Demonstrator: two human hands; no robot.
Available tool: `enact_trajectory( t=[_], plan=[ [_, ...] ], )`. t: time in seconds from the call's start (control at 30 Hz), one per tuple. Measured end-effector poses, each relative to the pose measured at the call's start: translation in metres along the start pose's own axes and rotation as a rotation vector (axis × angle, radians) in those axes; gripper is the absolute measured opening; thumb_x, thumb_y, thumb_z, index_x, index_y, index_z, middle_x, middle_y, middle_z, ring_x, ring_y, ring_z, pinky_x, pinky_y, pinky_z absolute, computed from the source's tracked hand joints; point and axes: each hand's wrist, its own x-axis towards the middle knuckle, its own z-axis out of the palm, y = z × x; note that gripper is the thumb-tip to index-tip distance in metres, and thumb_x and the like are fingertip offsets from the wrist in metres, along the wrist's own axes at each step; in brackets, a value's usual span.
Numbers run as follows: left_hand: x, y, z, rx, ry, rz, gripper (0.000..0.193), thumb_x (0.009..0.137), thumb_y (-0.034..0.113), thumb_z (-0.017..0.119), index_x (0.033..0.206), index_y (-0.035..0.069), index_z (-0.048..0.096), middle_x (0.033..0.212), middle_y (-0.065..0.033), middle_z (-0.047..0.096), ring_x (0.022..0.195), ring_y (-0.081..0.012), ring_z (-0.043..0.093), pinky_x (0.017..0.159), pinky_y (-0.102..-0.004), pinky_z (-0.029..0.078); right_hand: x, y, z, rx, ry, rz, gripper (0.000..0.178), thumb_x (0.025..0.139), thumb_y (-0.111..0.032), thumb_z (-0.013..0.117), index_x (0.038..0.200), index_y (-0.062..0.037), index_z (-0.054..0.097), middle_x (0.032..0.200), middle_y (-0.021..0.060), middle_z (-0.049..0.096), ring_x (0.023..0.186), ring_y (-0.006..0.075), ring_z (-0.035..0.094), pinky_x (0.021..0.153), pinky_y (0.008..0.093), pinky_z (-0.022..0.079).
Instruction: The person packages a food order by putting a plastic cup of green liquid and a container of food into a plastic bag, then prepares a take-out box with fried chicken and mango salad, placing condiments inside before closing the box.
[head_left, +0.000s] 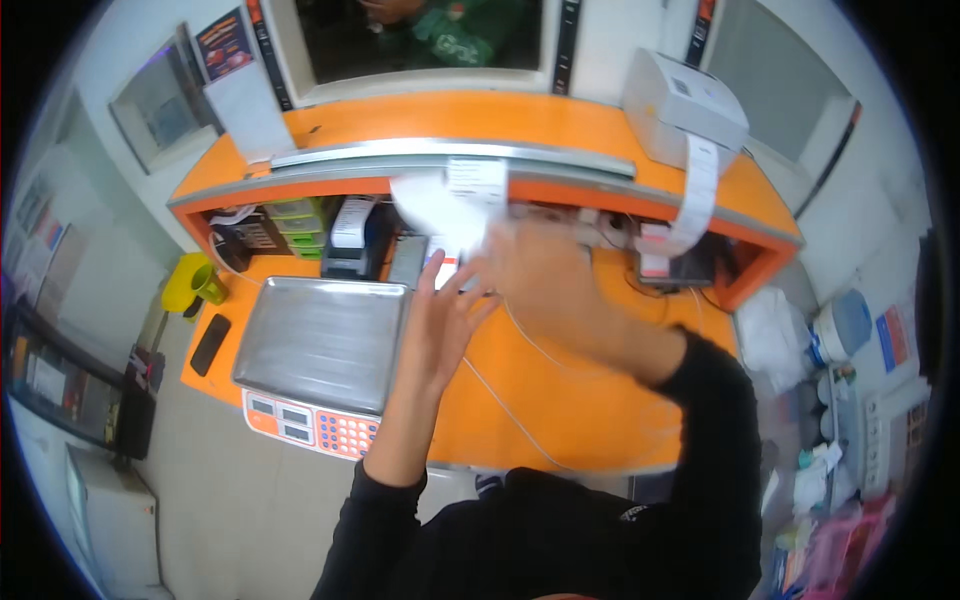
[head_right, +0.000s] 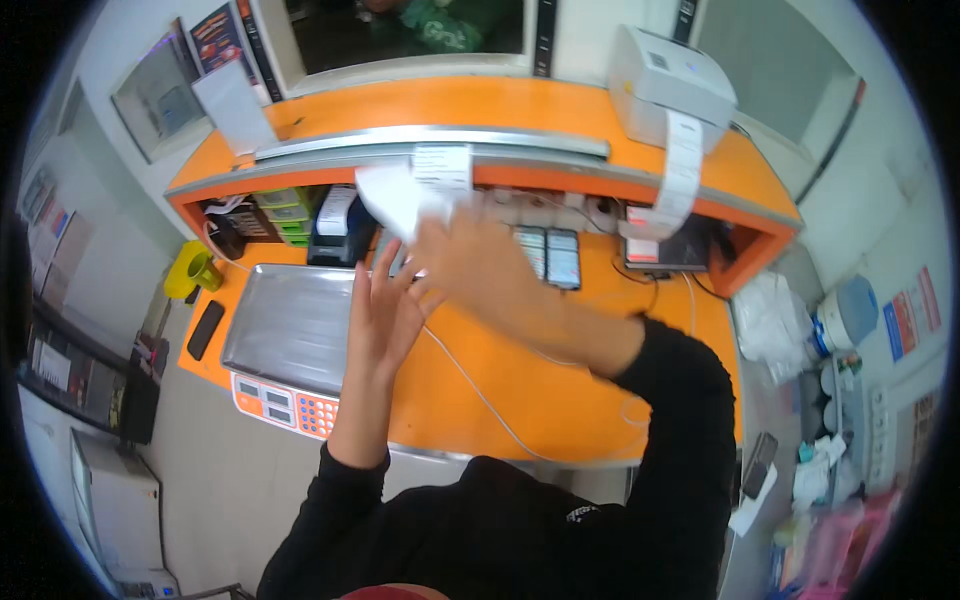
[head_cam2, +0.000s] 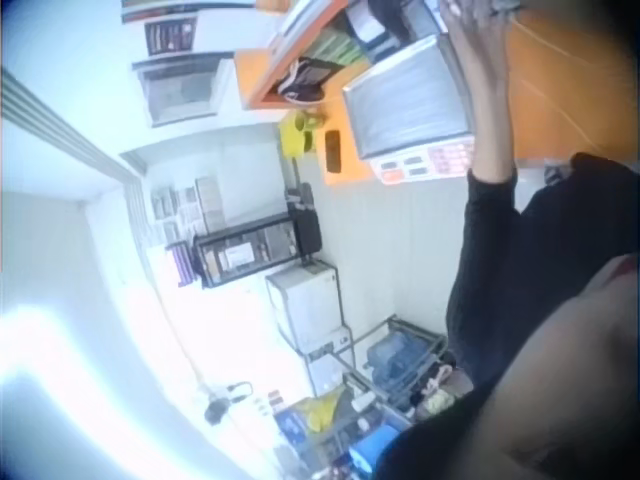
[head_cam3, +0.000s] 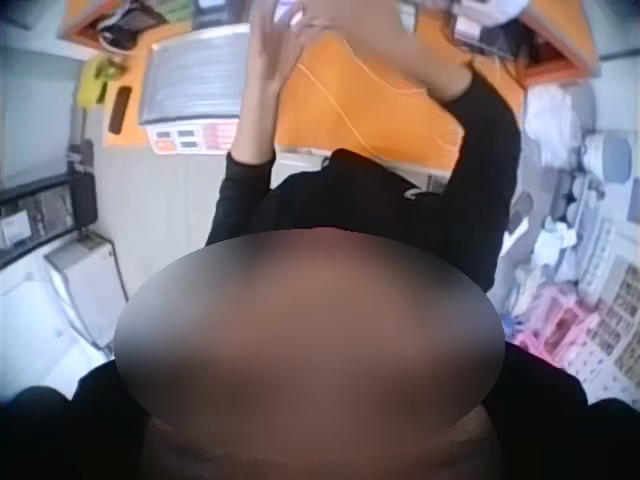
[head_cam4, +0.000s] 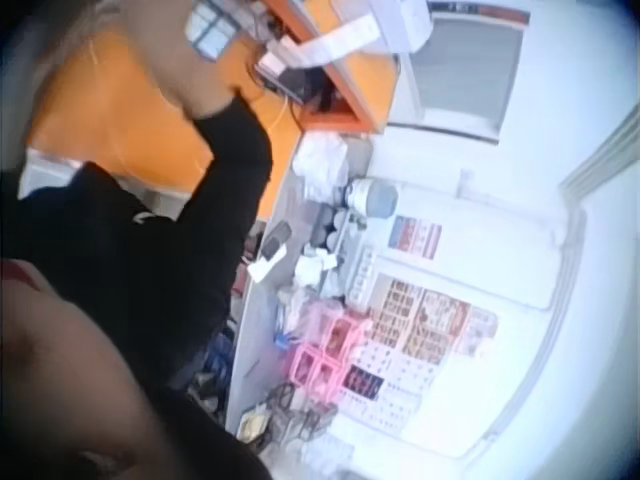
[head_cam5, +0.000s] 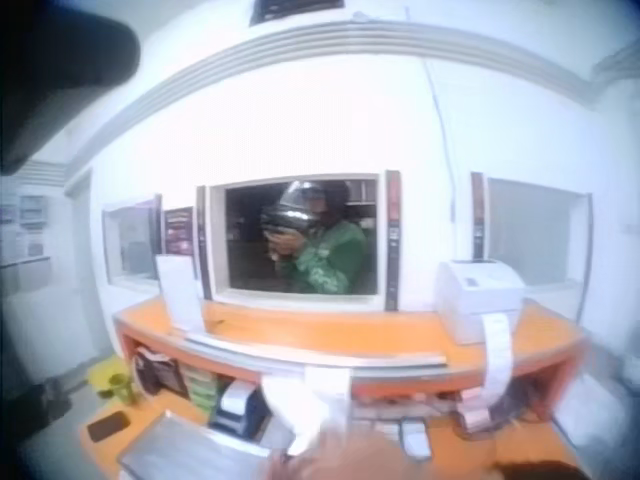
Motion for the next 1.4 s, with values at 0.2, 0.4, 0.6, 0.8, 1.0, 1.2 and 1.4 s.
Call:
enact_trajectory(
  t=[0.2,0.4,0.6,0.8,1.0,1.2,1.4],
  plan=[
    [-0.003,-0.099,0.041,0.095,0.093,-0.570,0.034,0.084,0.019,0.048,0.110,-0.002,0.044,0.098,-0.0137,0.057,0.086,-0.0240,0.057,0.078,-0.0336,0.046,-0.135,-0.045,-0.118,0.336,-0.140,-0.065,0.038,0.072,-0.020,0.053,0.109,-0.0196,0.051,0.107,0.0067,0.051,0.102,0.0218,0.049,0.082,0.0400,0.042],
    [-0.074,-0.205,0.126,0.011,-0.286,-0.973,0.039,0.085,0.020,0.045,0.118,-0.001,0.039,0.110,-0.0138,0.051,0.098,-0.0227,0.052,0.082,-0.0341,0.044,-0.273,-0.050,-0.218,0.263,-0.397,0.250,0.035,0.073,-0.014,0.053,0.107,-0.0208,0.052,0.119,0.0043,0.048,0.115,0.0205,0.041,0.097,0.0424,0.030],
    [-0.174,-0.318,0.196,-0.120,-0.539,-1.183,0.041,0.086,0.022,0.043,0.119,-0.002,0.038,0.111,-0.0134,0.051,0.102,-0.0224,0.051,0.088,-0.0349,0.041,-0.376,-0.109,-0.322,0.201,0.334,1.251,0.024,0.073,-0.014,0.061,0.093,-0.0023,0.061,0.122,0.0183,0.043,0.119,0.0372,0.032,0.097,0.0400,0.026],
    [-0.263,-0.374,0.253,-0.057,-0.689,-1.237,0.037,0.088,0.016,0.043,0.120,-0.002,0.036,0.109,-0.0120,0.052,0.101,-0.0187,0.052,0.087,-0.0304,0.043,-0.464,-0.144,-0.377,0.687,0.938,1.885,0.019,0.076,-0.001,0.059,0.095,0.0036,0.060,0.115,0.0112,0.049,0.096,0.0126,0.050,0.075,0.0247,0.043],
    [-0.266,-0.417,0.289,0.607,-1.092,-0.761,0.026,0.076,0.003,0.054,0.101,-0.003,0.051,0.088,-0.0065,0.058,0.081,-0.0089,0.053,0.073,-0.0221,0.042,-0.501,-0.133,-0.442,0.463,1.051,1.814,0.041,0.073,-0.003,0.063,0.111,0.0007,0.048,0.087,0.0097,0.061,0.076,0.0117,0.058,0.067,0.0234,0.046],
    [-0.243,-0.456,0.325,0.482,-1.251,-1.031,0.025,0.076,0.004,0.057,0.099,-0.004,0.053,0.087,-0.0082,0.060,0.078,-0.0105,0.056,0.070,-0.0231,0.045,-0.546,-0.122,-0.483,0.705,0.460,2.097,0.027,0.072,-0.003,0.064,0.097,0.0028,0.058,0.083,0.0077,0.063,0.070,0.0092,0.058,0.064,0.0221,0.045],
    [-0.247,-0.517,0.337,0.355,-1.027,-1.191,0.024,0.080,0.013,0.057,0.096,-0.005,0.057,0.085,-0.0097,0.062,0.073,-0.0126,0.060,0.068,-0.0234,0.047,-0.582,-0.130,-0.480,0.492,0.660,2.218,0.018,0.070,-0.002,0.064,0.088,0.0023,0.062,0.079,0.0064,0.064,0.064,0.0078,0.057,0.058,0.0220,0.045]
  ],
)
